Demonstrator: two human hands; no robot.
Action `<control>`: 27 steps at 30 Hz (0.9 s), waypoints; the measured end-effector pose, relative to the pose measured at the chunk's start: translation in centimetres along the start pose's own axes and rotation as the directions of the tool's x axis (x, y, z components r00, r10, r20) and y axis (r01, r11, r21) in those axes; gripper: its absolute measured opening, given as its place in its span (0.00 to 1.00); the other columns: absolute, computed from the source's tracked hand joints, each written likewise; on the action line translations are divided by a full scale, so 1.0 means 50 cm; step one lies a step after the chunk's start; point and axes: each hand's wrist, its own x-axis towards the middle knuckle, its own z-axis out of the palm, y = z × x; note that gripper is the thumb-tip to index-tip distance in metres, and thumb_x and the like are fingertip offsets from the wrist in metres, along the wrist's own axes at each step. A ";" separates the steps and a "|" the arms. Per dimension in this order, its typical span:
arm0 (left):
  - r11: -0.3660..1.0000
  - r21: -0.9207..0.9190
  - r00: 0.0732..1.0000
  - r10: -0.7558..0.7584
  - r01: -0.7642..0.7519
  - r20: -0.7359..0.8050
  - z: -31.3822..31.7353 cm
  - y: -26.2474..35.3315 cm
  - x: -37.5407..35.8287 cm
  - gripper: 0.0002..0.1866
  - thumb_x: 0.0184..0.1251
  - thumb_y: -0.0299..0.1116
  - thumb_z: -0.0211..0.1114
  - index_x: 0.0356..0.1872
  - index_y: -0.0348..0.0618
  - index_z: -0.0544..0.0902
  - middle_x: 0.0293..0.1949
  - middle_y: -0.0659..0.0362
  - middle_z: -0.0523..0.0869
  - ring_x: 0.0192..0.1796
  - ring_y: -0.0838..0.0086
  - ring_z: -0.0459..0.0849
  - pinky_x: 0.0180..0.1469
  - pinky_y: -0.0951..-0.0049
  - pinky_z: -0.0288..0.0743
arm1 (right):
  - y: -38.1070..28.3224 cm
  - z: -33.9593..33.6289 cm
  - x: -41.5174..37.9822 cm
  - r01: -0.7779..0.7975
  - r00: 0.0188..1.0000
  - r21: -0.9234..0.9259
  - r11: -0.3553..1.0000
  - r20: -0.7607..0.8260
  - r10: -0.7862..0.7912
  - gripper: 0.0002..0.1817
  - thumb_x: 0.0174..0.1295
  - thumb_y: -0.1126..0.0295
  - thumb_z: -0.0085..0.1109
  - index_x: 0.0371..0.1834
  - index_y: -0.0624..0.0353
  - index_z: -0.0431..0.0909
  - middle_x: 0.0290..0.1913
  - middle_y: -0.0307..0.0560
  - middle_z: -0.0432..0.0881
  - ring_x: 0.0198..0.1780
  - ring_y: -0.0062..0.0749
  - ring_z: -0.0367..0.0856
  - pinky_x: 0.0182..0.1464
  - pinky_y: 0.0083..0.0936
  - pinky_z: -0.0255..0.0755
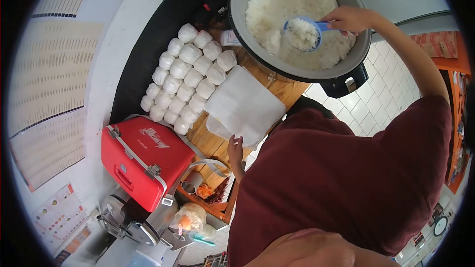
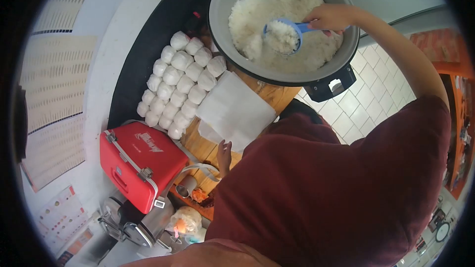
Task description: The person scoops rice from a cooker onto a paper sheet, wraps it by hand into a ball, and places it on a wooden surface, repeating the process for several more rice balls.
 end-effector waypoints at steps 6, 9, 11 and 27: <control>0.997 0.073 1.000 0.025 -0.024 -0.008 -0.008 0.028 0.003 0.28 0.66 0.44 0.61 0.60 0.37 0.70 0.45 0.49 0.84 0.42 0.66 0.82 0.45 0.69 0.74 | -0.053 0.065 0.022 -0.209 0.838 -0.620 0.756 -0.512 -0.188 0.23 0.63 0.60 0.54 0.63 0.43 0.71 0.23 0.49 0.79 0.26 0.39 0.81 0.28 0.34 0.74; 0.996 0.084 1.000 -0.001 -0.001 0.021 -0.001 0.041 0.002 0.28 0.66 0.44 0.62 0.60 0.36 0.71 0.45 0.49 0.83 0.43 0.65 0.82 0.45 0.68 0.74 | -0.025 0.079 0.063 -0.220 0.854 -0.619 0.754 -0.496 -0.159 0.23 0.63 0.59 0.54 0.62 0.44 0.71 0.22 0.46 0.80 0.27 0.37 0.82 0.28 0.33 0.75; 0.997 0.070 0.999 -0.014 0.010 0.047 0.003 0.038 0.002 0.27 0.66 0.44 0.62 0.60 0.36 0.71 0.46 0.48 0.83 0.42 0.65 0.82 0.45 0.68 0.74 | -0.021 0.086 0.081 -0.273 0.836 -0.658 0.702 -0.523 -0.164 0.22 0.63 0.59 0.54 0.61 0.46 0.73 0.23 0.45 0.80 0.28 0.38 0.83 0.29 0.32 0.76; 0.996 0.073 0.995 -0.064 0.059 0.075 0.054 0.013 -0.029 0.26 0.66 0.41 0.62 0.60 0.36 0.70 0.47 0.48 0.82 0.42 0.65 0.82 0.43 0.70 0.75 | -0.039 0.061 0.105 0.231 0.972 -0.600 0.765 0.119 -0.201 0.15 0.61 0.63 0.56 0.50 0.54 0.78 0.28 0.51 0.82 0.34 0.47 0.82 0.36 0.39 0.75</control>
